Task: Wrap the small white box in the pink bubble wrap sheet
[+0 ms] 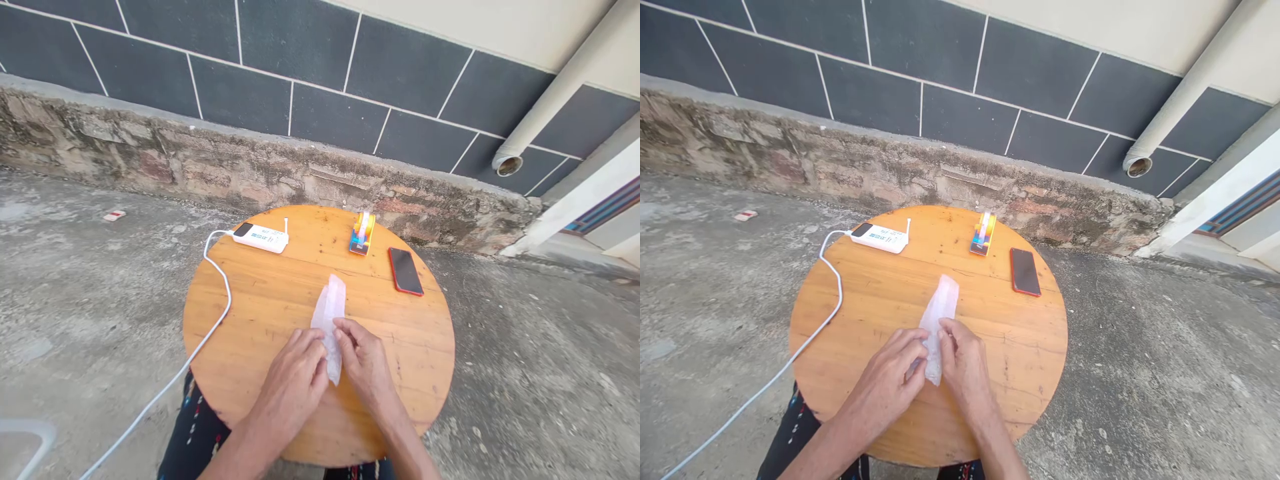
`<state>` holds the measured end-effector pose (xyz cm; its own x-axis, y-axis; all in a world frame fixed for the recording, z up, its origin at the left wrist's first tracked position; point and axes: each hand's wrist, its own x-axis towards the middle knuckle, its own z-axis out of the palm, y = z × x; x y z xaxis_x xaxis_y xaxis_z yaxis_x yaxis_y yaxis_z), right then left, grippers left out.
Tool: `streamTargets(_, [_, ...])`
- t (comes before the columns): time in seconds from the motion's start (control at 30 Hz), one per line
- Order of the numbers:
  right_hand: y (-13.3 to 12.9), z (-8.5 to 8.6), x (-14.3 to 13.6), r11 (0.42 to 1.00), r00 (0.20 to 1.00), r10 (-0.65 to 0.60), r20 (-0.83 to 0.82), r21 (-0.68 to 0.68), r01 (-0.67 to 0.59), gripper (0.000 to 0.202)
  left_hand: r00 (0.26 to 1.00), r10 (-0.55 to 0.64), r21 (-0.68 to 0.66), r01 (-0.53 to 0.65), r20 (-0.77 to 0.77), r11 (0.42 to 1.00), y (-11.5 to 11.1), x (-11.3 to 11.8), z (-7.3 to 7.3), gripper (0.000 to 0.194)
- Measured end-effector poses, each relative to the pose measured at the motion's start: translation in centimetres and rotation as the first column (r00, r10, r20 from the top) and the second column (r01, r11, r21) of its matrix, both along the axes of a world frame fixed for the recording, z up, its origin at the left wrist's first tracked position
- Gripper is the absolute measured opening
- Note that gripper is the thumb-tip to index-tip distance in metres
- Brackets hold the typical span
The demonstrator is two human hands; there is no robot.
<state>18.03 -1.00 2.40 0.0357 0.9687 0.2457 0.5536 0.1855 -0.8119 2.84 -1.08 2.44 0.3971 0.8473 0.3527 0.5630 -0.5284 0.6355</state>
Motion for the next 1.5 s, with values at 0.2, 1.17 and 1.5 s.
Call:
streamTargets(0.2, [-1.2,-0.3,0.4,0.996,0.997,0.067,-0.044,0.057,-0.065,0.020,1.000,-0.001,0.021,0.001,-0.004,1.000,0.0,-0.1,0.0,0.021])
streamTargets(1.17, [-1.3,-0.3,0.1,0.990,0.992,0.095,0.078,0.092,-0.102,0.023,0.984,-0.093,0.002,0.094,-0.150,0.996,0.8,-0.4,0.9,0.020])
streamTargets(1.5, [-1.5,-0.8,0.0,0.983,0.995,0.093,0.021,0.155,-0.095,0.022,0.992,-0.087,0.034,0.091,-0.095,0.995,0.6,-0.4,0.3,0.020])
